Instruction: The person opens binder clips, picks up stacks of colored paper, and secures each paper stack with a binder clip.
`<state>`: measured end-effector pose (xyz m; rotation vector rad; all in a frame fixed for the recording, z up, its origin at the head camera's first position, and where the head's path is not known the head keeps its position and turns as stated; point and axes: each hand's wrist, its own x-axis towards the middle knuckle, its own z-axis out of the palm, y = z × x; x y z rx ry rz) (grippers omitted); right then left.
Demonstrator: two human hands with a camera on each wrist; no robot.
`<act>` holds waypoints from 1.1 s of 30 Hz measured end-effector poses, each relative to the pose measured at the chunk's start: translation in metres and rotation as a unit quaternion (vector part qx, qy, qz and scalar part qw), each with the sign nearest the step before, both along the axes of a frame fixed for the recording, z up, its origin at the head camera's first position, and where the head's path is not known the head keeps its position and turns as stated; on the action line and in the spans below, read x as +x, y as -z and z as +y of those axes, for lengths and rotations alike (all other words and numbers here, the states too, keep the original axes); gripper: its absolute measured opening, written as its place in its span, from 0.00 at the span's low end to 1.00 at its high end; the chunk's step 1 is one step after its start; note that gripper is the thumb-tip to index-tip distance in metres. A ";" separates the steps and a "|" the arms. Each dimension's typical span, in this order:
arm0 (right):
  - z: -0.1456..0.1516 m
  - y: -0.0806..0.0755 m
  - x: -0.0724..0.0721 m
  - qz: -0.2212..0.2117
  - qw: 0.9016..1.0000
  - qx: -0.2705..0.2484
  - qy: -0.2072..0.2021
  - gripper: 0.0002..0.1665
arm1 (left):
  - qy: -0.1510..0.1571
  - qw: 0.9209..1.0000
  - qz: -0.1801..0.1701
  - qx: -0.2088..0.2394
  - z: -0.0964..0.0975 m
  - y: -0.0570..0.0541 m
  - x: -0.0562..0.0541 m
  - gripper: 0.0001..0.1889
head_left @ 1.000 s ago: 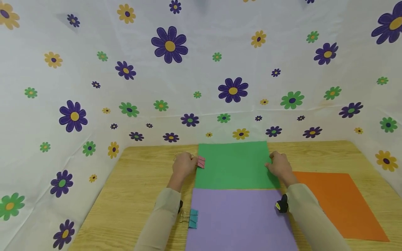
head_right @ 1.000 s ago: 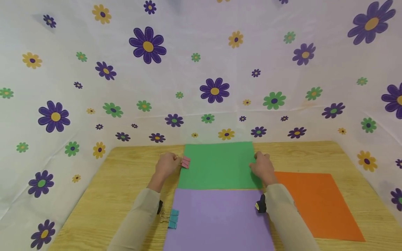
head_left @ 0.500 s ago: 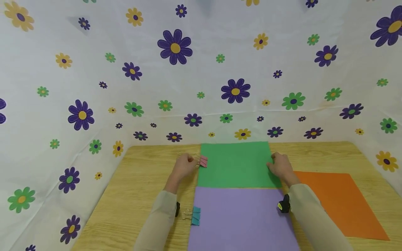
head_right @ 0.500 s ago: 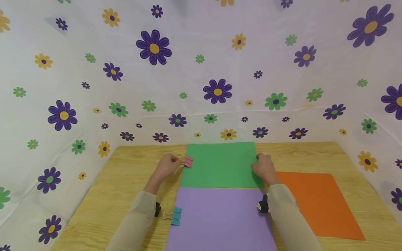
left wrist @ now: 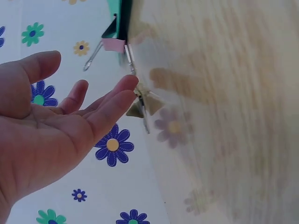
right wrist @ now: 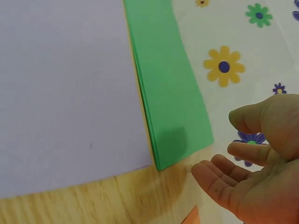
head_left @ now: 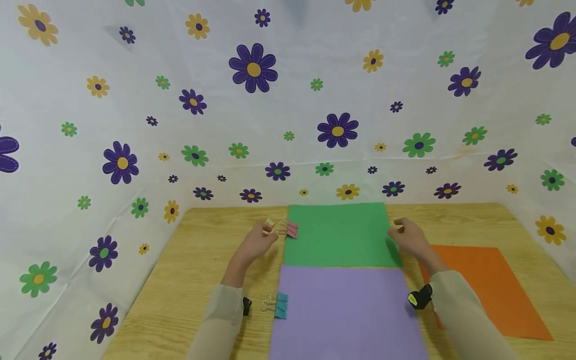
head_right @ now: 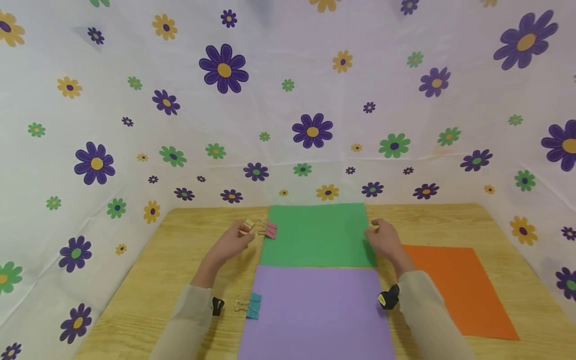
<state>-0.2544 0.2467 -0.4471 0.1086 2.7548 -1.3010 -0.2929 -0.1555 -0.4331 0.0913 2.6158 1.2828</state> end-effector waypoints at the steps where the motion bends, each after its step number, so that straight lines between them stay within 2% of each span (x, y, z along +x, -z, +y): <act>1: 0.001 -0.001 0.002 0.004 1.000 -0.002 -0.003 0.33 | -0.002 1.000 0.002 0.001 0.000 -0.001 0.002 0.22; 9: 0.001 -0.009 0.018 0.030 0.998 -0.052 -0.007 0.37 | -0.037 0.999 0.025 0.027 0.000 -0.010 0.017 0.23; 12: -0.003 -0.015 0.027 0.044 0.997 -0.067 -0.008 0.37 | -0.037 0.998 0.037 0.035 0.003 -0.016 0.024 0.24; 17: -0.009 -0.022 0.042 0.062 0.995 -0.076 -0.010 0.35 | -0.032 0.997 0.057 0.034 0.011 -0.024 0.035 0.26; 23: -0.017 -0.022 0.056 0.084 0.992 -0.095 -0.010 0.34 | -0.018 0.996 0.081 0.040 0.014 -0.027 0.047 0.27; 28: -0.022 -0.022 0.063 0.102 0.989 -0.102 -0.010 0.33 | -0.005 0.995 0.093 0.044 0.013 -0.024 0.054 0.28; 33: -0.029 -0.022 0.068 0.116 0.989 -0.089 -0.011 0.31 | 0.022 0.994 0.108 0.019 0.016 -0.020 0.060 0.30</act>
